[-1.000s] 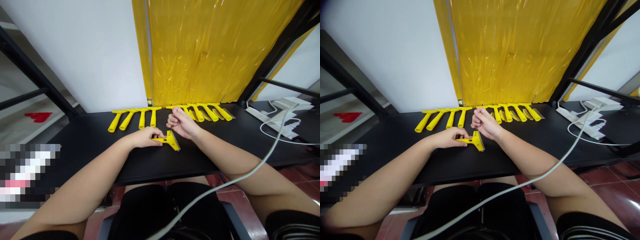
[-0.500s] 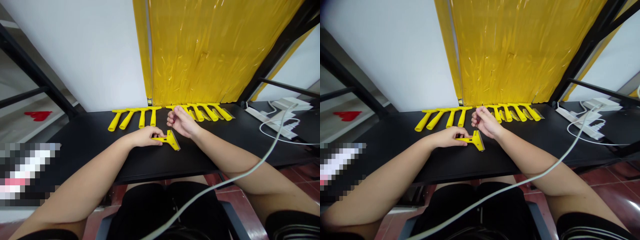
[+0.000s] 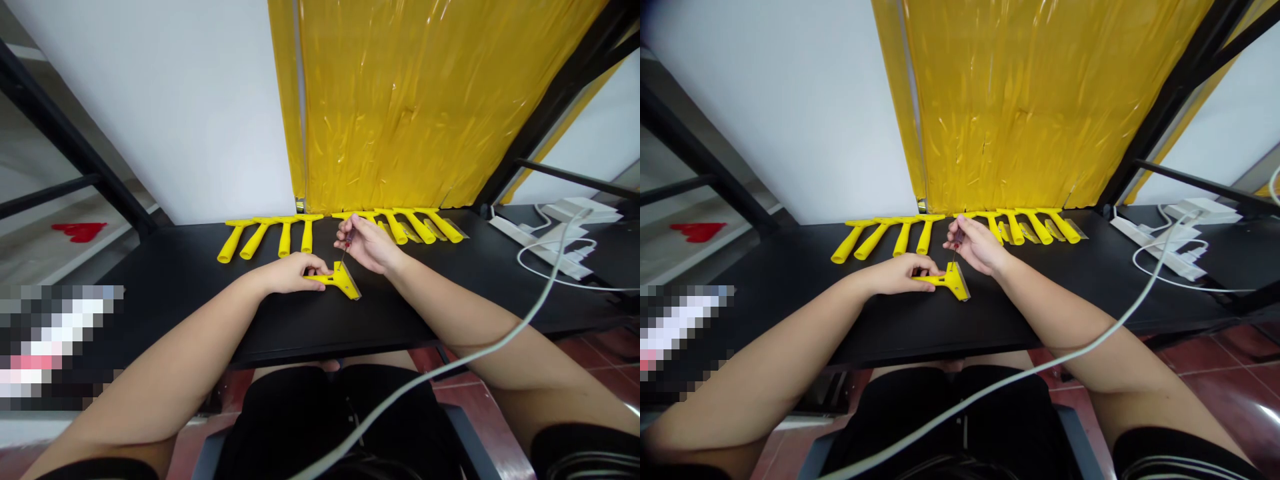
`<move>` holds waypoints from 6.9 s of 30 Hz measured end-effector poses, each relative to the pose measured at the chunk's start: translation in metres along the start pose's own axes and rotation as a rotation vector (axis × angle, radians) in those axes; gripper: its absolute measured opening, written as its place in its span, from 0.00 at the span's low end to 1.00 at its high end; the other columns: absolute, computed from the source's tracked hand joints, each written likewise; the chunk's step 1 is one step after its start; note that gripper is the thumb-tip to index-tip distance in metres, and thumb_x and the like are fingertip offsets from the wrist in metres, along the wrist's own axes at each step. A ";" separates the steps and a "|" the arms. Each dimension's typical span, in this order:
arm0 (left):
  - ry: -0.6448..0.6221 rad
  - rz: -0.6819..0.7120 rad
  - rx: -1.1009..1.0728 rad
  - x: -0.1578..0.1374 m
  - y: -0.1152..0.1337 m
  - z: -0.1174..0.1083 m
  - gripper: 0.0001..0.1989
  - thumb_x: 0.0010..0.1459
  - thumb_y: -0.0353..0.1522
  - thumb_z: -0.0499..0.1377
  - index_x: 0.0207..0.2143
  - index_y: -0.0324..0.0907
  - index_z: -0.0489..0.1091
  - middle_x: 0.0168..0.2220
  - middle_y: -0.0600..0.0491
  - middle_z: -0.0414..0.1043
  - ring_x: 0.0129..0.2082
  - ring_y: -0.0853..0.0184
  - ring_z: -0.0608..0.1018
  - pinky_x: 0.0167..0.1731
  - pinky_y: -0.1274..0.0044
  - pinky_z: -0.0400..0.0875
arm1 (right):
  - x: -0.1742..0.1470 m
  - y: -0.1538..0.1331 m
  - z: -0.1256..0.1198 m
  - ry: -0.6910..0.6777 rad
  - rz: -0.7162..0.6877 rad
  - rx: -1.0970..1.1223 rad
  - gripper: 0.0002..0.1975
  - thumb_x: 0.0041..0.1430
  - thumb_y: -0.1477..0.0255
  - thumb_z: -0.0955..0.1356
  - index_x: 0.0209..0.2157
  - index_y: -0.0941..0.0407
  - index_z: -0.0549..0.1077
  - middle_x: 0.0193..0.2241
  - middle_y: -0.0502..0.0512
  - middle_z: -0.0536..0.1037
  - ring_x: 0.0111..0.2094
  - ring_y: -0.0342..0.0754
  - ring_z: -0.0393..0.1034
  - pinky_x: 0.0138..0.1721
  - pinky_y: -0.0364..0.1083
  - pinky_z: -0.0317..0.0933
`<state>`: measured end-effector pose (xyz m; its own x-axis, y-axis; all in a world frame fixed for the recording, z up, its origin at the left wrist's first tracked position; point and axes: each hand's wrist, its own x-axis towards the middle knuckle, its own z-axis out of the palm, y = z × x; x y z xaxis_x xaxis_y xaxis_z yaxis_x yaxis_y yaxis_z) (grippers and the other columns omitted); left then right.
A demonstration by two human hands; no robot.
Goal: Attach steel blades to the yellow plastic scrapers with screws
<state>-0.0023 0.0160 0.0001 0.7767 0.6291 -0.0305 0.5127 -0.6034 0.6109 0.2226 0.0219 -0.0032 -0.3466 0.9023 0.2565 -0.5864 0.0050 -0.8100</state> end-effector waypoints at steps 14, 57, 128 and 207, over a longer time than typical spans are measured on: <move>-0.009 -0.020 -0.009 0.000 -0.002 0.000 0.16 0.58 0.41 0.67 0.45 0.41 0.79 0.36 0.53 0.75 0.35 0.68 0.73 0.38 0.76 0.65 | 0.002 0.005 0.002 -0.027 0.040 0.001 0.16 0.62 0.58 0.74 0.33 0.53 0.68 0.24 0.44 0.67 0.26 0.42 0.60 0.35 0.46 0.64; 0.001 -0.009 -0.023 -0.001 0.002 0.000 0.18 0.57 0.41 0.68 0.46 0.41 0.78 0.36 0.53 0.75 0.35 0.67 0.73 0.37 0.76 0.65 | -0.004 0.010 0.010 0.051 -0.016 0.016 0.20 0.63 0.56 0.73 0.32 0.50 0.61 0.20 0.39 0.57 0.20 0.41 0.49 0.28 0.43 0.55; -0.002 -0.057 -0.054 -0.001 0.000 0.000 0.20 0.57 0.43 0.68 0.48 0.41 0.80 0.48 0.47 0.80 0.38 0.66 0.77 0.39 0.74 0.70 | -0.025 -0.033 -0.007 -0.352 -0.142 -0.678 0.12 0.55 0.65 0.79 0.29 0.57 0.77 0.27 0.52 0.80 0.29 0.45 0.75 0.34 0.46 0.69; -0.022 -0.089 -0.058 -0.001 -0.005 -0.003 0.24 0.56 0.47 0.68 0.49 0.41 0.79 0.42 0.50 0.79 0.37 0.65 0.75 0.37 0.74 0.67 | -0.021 -0.015 0.000 -0.416 0.242 0.012 0.18 0.69 0.52 0.68 0.36 0.52 0.64 0.21 0.40 0.57 0.21 0.40 0.54 0.35 0.45 0.64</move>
<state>-0.0071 0.0199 -0.0003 0.7373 0.6676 -0.1038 0.5587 -0.5160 0.6493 0.2388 0.0032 0.0034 -0.7362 0.6279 0.2525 -0.4603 -0.1912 -0.8669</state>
